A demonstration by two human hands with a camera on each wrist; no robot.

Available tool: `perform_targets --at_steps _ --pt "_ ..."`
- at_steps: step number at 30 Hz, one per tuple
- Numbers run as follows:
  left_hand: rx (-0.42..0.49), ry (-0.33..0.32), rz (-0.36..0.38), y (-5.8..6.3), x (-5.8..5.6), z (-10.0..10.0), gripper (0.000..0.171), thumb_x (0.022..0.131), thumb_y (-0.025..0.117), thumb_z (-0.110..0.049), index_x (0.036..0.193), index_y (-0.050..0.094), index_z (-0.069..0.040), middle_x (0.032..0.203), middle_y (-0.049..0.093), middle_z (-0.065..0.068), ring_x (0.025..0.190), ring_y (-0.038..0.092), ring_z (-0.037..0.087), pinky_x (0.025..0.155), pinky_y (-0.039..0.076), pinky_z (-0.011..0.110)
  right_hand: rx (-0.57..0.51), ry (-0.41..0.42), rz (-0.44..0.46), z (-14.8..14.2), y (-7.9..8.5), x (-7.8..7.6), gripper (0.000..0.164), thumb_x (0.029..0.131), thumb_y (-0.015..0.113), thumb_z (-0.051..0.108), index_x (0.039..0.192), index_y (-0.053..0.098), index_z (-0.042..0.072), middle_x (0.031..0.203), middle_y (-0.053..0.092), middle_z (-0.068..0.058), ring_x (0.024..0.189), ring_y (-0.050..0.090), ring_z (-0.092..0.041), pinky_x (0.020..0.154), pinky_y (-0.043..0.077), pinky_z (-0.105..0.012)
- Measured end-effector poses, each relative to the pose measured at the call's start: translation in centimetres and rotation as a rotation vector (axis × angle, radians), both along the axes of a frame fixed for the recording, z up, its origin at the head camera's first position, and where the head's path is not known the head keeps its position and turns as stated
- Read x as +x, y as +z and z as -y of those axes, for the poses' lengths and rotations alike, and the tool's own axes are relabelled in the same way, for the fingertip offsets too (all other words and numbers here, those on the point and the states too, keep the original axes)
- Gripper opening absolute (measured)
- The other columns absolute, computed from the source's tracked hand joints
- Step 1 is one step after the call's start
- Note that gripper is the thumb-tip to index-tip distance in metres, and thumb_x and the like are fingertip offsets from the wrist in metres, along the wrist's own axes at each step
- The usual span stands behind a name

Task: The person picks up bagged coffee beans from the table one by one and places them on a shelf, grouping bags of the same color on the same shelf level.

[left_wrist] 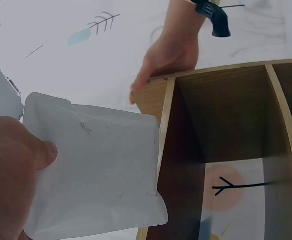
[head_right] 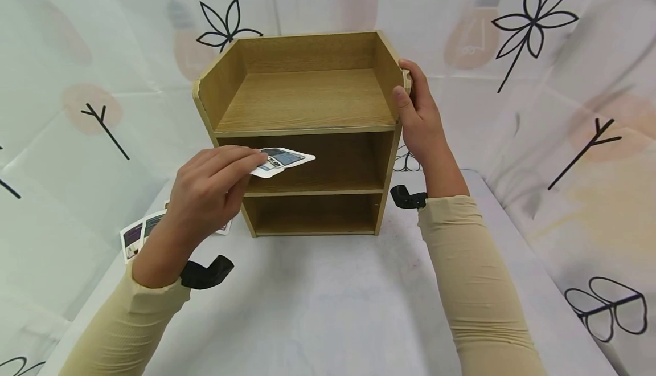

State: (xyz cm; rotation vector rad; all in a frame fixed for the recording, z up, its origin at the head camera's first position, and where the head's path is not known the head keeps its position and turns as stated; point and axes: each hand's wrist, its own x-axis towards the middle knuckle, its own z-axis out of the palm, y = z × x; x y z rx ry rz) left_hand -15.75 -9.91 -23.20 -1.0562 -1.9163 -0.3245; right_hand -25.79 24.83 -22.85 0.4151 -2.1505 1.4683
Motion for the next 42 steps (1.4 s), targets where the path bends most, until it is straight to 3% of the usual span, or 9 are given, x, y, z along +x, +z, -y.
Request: perform_targets --at_steps 7,19,32,42 --pt "0.003 -0.015 -0.032 0.7 -0.3 -1.0 0.028 0.090 0.061 -0.002 0.115 0.070 -0.009 0.107 0.073 0.008 0.099 0.069 0.024 0.084 0.056 0.039 -0.001 0.006 0.001 -0.1 0.1 0.0 0.044 0.102 0.041 0.039 0.144 0.030 0.043 0.147 0.035 0.002 0.131 0.037 -0.022 0.111 0.030 -0.053" --pt "0.048 -0.085 -0.092 1.1 -1.1 -2.4 0.026 0.092 0.059 -0.001 0.115 0.069 -0.007 0.108 0.072 0.009 0.099 0.069 0.024 0.083 0.056 0.037 -0.035 0.006 0.001 -0.1 -0.1 0.0 0.044 0.102 0.041 0.034 0.145 0.032 0.039 0.141 0.041 -0.001 0.120 0.043 -0.019 0.102 0.037 -0.039" --pt "0.078 -0.088 -0.113 1.5 -1.4 -3.8 0.031 0.093 0.056 -0.002 0.123 0.065 -0.007 0.112 0.071 0.009 0.103 0.067 0.024 0.087 0.056 0.035 0.010 -0.016 0.001 0.1 -0.3 0.2 0.045 0.102 0.040 0.039 0.145 0.028 0.044 0.147 0.035 0.000 0.130 0.037 -0.023 0.111 0.028 -0.060" --pt "0.083 -0.050 -0.195 1.5 -2.4 -5.2 0.029 0.095 0.054 -0.003 0.120 0.067 -0.008 0.111 0.072 0.008 0.101 0.068 0.023 0.082 0.056 0.035 -0.003 -0.027 -0.009 0.2 -0.3 0.2 0.044 0.103 0.040 0.039 0.145 0.030 0.043 0.144 0.037 0.000 0.128 0.038 -0.021 0.107 0.032 -0.053"
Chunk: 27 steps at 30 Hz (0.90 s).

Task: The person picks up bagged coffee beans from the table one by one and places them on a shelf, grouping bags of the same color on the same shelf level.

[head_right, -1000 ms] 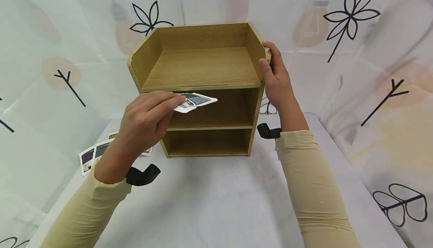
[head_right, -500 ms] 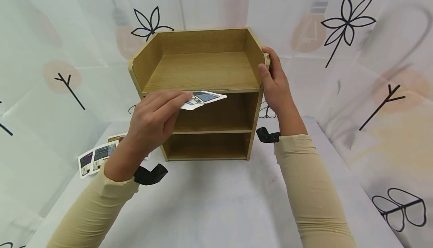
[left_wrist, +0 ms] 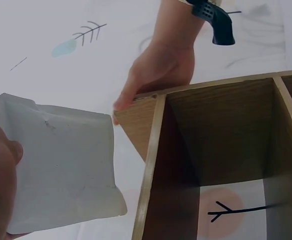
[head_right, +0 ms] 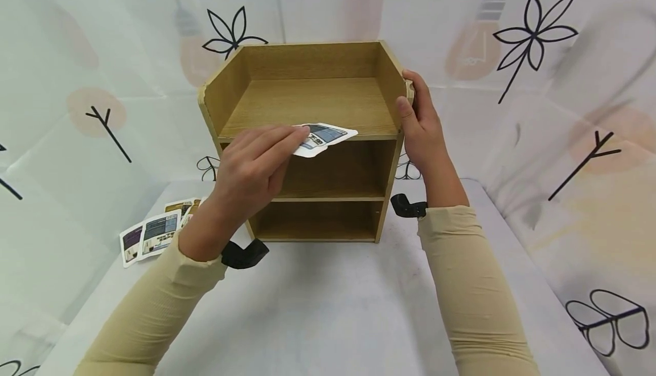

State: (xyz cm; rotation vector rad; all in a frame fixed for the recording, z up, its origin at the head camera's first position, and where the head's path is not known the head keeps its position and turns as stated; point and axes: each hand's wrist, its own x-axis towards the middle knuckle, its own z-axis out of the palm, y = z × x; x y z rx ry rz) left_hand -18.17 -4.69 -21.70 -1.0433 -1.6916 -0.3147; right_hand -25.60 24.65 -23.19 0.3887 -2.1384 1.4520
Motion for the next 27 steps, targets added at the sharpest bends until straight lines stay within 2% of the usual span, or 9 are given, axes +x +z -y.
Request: perform_targets --at_steps 7,11,17,24,27 --pt "-0.027 0.061 -0.043 -0.2 -0.7 -1.0 0.028 0.096 0.052 -0.005 0.119 0.068 -0.010 0.113 0.072 0.006 0.101 0.068 0.021 0.086 0.055 0.033 0.018 -0.001 0.006 0.1 0.0 0.0 0.044 0.103 0.039 0.039 0.145 0.029 0.044 0.145 0.036 0.000 0.130 0.037 -0.023 0.109 0.031 -0.058" --pt "-0.052 0.085 -0.046 -0.3 -1.1 -1.4 0.029 0.097 0.050 -0.006 0.120 0.068 -0.010 0.114 0.072 0.006 0.103 0.067 0.021 0.088 0.055 0.033 0.011 -0.006 0.000 0.1 0.1 0.0 0.043 0.102 0.039 0.039 0.145 0.030 0.044 0.142 0.038 0.001 0.127 0.038 -0.021 0.106 0.034 -0.054" --pt "-0.060 0.088 -0.045 -0.6 -1.9 -1.9 0.028 0.097 0.052 -0.008 0.118 0.070 -0.012 0.112 0.072 0.005 0.102 0.068 0.020 0.088 0.055 0.032 -0.012 0.006 -0.005 0.1 0.2 0.0 0.044 0.103 0.040 0.036 0.145 0.031 0.041 0.139 0.040 0.003 0.123 0.040 -0.019 0.102 0.037 -0.047" --pt "-0.052 0.067 -0.054 -0.9 -2.7 -2.7 0.024 0.096 0.055 -0.009 0.112 0.072 -0.013 0.106 0.073 0.005 0.098 0.068 0.019 0.086 0.056 0.032 0.004 0.001 0.018 0.0 0.0 -0.1 0.045 0.102 0.039 0.039 0.146 0.028 0.043 0.146 0.035 -0.001 0.131 0.037 -0.024 0.110 0.030 -0.061" --pt "-0.044 0.060 -0.047 -0.9 -3.0 -3.0 0.021 0.096 0.055 -0.010 0.109 0.072 -0.012 0.105 0.074 0.004 0.097 0.069 0.018 0.086 0.056 0.032 0.005 -0.004 0.012 0.0 0.0 0.0 0.045 0.103 0.039 0.039 0.146 0.029 0.043 0.146 0.036 -0.001 0.130 0.038 -0.023 0.110 0.031 -0.060"
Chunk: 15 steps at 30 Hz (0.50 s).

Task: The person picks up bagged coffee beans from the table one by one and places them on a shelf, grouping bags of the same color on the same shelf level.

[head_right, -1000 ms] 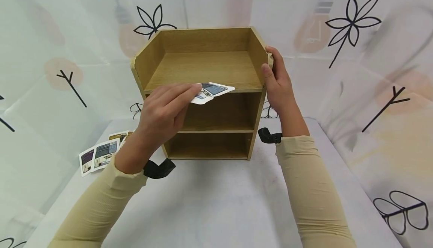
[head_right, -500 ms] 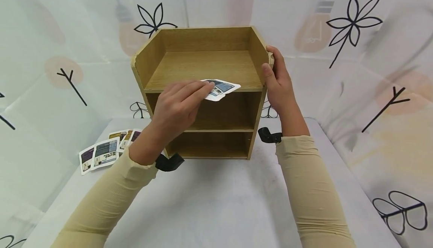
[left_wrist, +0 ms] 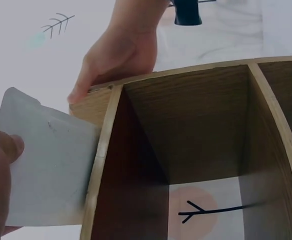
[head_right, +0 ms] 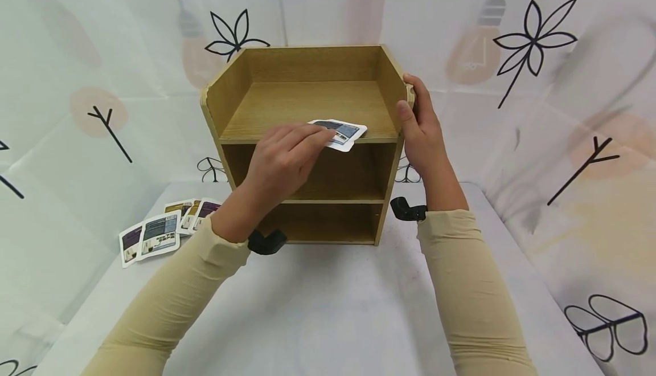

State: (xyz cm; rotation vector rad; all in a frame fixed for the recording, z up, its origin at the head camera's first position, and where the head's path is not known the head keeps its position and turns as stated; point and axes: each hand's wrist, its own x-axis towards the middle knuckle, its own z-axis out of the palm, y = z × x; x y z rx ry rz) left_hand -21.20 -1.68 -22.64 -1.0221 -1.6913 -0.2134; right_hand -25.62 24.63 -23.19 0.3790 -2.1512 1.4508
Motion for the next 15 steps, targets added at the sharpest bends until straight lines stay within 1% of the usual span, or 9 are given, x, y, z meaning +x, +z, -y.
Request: perform_targets --at_steps 4,7,11,12,15 --pt "-0.004 -0.002 0.014 -0.1 -0.3 -0.1 0.018 0.096 0.056 -0.010 0.104 0.072 -0.011 0.103 0.075 0.003 0.095 0.071 0.018 0.085 0.057 0.031 -0.006 0.007 0.000 0.2 0.0 0.0 0.045 0.103 0.039 0.038 0.146 0.028 0.042 0.146 0.037 -0.001 0.129 0.038 -0.022 0.109 0.032 -0.054" --pt "-0.024 0.012 0.024 -0.1 -0.5 -0.2 0.020 0.096 0.056 -0.010 0.106 0.073 -0.011 0.105 0.075 0.003 0.097 0.071 0.018 0.087 0.057 0.032 -0.006 0.010 -0.003 0.3 0.0 -0.1 0.045 0.103 0.038 0.037 0.146 0.028 0.042 0.145 0.037 -0.001 0.128 0.038 -0.021 0.108 0.032 -0.051" --pt "-0.078 0.063 0.061 -0.1 -0.8 -0.7 0.024 0.097 0.054 -0.011 0.113 0.071 -0.012 0.112 0.073 0.004 0.103 0.070 0.018 0.092 0.055 0.032 -0.007 0.001 -0.008 0.3 -0.1 0.0 0.044 0.103 0.038 0.037 0.146 0.030 0.042 0.139 0.040 0.001 0.123 0.040 -0.019 0.103 0.035 -0.047" --pt "-0.095 0.077 0.076 -0.1 -0.9 -0.8 0.025 0.098 0.053 -0.012 0.115 0.071 -0.012 0.114 0.073 0.004 0.104 0.070 0.018 0.093 0.055 0.032 -0.004 -0.005 -0.008 0.3 -0.1 0.0 0.044 0.102 0.038 0.037 0.145 0.030 0.043 0.138 0.041 0.001 0.123 0.040 -0.019 0.103 0.035 -0.048" --pt "-0.149 0.120 0.131 0.0 -1.0 -1.4 0.028 0.099 0.051 -0.013 0.121 0.068 -0.013 0.119 0.071 0.004 0.109 0.068 0.019 0.099 0.052 0.032 -0.002 -0.013 -0.019 0.1 -0.1 0.1 0.044 0.102 0.038 0.036 0.145 0.031 0.042 0.133 0.043 0.004 0.118 0.043 -0.018 0.098 0.038 -0.042"
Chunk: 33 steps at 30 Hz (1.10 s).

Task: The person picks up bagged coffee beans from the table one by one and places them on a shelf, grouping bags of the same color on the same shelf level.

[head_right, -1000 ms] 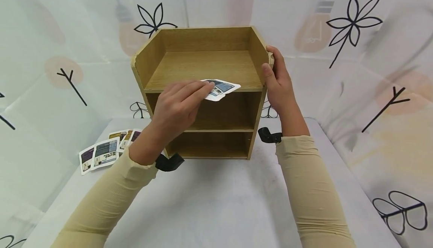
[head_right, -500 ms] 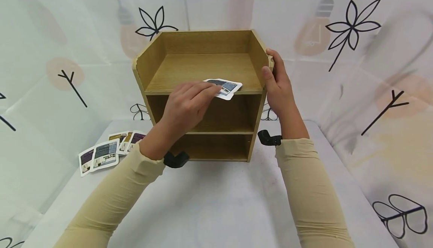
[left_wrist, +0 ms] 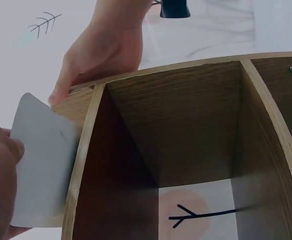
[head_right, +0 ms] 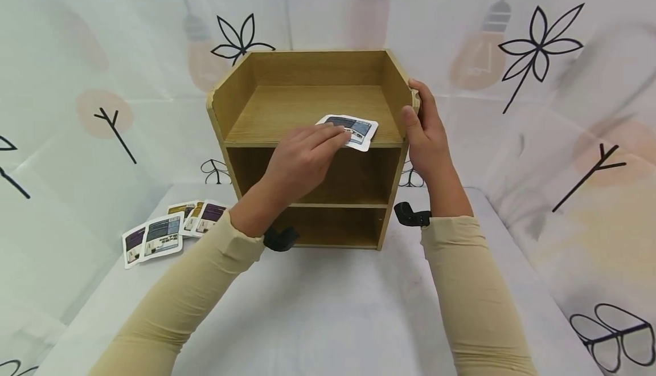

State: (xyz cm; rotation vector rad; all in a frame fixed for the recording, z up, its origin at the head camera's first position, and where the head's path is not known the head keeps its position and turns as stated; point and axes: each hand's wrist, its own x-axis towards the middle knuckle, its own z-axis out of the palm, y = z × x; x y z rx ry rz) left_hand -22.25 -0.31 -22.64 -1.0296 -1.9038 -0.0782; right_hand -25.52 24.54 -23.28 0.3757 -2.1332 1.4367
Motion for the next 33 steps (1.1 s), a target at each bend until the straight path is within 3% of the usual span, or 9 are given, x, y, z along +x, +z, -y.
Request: perform_targets --at_steps 4,10,16,23,33 --pt "-0.050 0.041 0.071 0.0 -0.2 -0.6 0.031 0.100 0.049 -0.014 0.126 0.065 -0.013 0.124 0.068 0.003 0.114 0.065 0.019 0.102 0.049 0.033 -0.019 0.018 -0.024 0.0 -0.1 0.0 0.044 0.103 0.039 0.033 0.146 0.032 0.037 0.129 0.046 0.005 0.114 0.046 -0.017 0.093 0.039 -0.033" --pt "-0.107 0.099 0.157 -0.1 -0.3 -1.3 0.033 0.100 0.048 -0.016 0.130 0.062 -0.015 0.129 0.065 0.003 0.119 0.061 0.019 0.103 0.049 0.033 -0.013 0.023 -0.019 0.0 -0.4 -0.1 0.043 0.103 0.038 0.034 0.146 0.032 0.038 0.132 0.046 0.004 0.118 0.045 -0.017 0.098 0.039 -0.036" --pt "-0.142 0.172 0.218 0.5 -1.1 -2.0 0.035 0.101 0.043 -0.018 0.131 0.061 -0.017 0.131 0.063 0.001 0.121 0.059 0.017 0.099 0.050 0.032 -0.032 0.033 -0.052 0.0 -0.2 -0.3 0.043 0.103 0.039 0.032 0.145 0.034 0.036 0.128 0.046 0.006 0.115 0.046 -0.017 0.092 0.038 -0.030" --pt "-0.124 0.181 0.302 1.1 -1.9 -2.5 0.034 0.101 0.044 -0.021 0.130 0.062 -0.018 0.130 0.064 0.002 0.121 0.059 0.018 0.100 0.050 0.034 -0.005 0.009 -0.032 -0.1 0.1 -0.1 0.044 0.103 0.038 0.033 0.146 0.031 0.038 0.134 0.043 0.006 0.120 0.042 -0.016 0.099 0.037 -0.037" --pt "-0.153 0.246 0.414 1.8 -2.7 -3.2 0.037 0.103 0.039 -0.025 0.134 0.059 -0.022 0.134 0.061 -0.002 0.126 0.054 0.016 0.108 0.044 0.033 0.001 0.012 -0.035 0.0 0.0 0.0 0.044 0.103 0.038 0.033 0.146 0.031 0.037 0.133 0.044 0.004 0.119 0.044 -0.017 0.098 0.038 -0.035"
